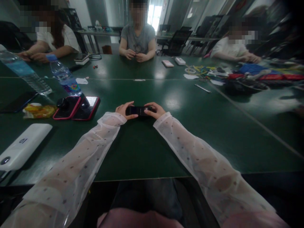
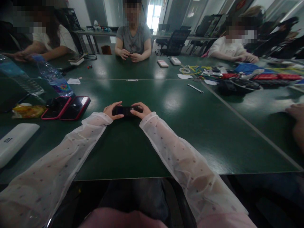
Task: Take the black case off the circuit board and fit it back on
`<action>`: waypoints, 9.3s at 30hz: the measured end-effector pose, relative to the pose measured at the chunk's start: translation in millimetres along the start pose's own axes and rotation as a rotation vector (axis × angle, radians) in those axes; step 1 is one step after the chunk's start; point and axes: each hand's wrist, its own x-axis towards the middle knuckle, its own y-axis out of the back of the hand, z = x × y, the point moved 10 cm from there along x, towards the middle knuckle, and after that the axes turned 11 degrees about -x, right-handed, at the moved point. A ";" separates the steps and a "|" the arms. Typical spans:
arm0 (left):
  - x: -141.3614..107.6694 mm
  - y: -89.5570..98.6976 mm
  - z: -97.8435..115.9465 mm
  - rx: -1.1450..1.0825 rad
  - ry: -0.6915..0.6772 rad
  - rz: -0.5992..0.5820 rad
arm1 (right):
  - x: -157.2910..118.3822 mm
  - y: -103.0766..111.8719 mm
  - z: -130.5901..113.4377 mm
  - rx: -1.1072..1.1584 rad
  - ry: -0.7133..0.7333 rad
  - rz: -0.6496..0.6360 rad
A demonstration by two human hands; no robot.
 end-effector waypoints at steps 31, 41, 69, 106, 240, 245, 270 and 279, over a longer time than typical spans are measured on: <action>2.9 -5.4 -5.6 0.165 0.023 0.041 | -10.1 16.8 -17.3 -0.604 0.056 0.350; 2.6 -6.0 -5.6 0.179 0.021 0.029 | -18.5 34.8 -31.2 -0.518 0.140 0.517; 1.0 -11.0 0.4 0.255 0.019 -0.046 | -22.4 99.3 23.7 -0.698 -0.189 0.718; 4.9 -8.9 -2.3 0.260 0.007 0.020 | -22.3 78.5 1.1 -0.879 -0.164 0.623; 1.6 -8.4 3.9 0.266 0.032 -0.001 | 6.6 90.7 62.1 -0.825 -0.161 0.391; 1.5 -8.5 4.3 0.254 0.018 0.004 | 6.3 91.6 63.3 -0.785 -0.122 0.403; 1.9 -9.4 1.1 0.281 0.016 -0.003 | -6.0 92.8 29.0 -0.689 -0.047 0.532; 1.3 -9.2 -0.3 0.282 0.023 0.017 | -19.6 36.0 -33.8 -0.549 0.233 0.418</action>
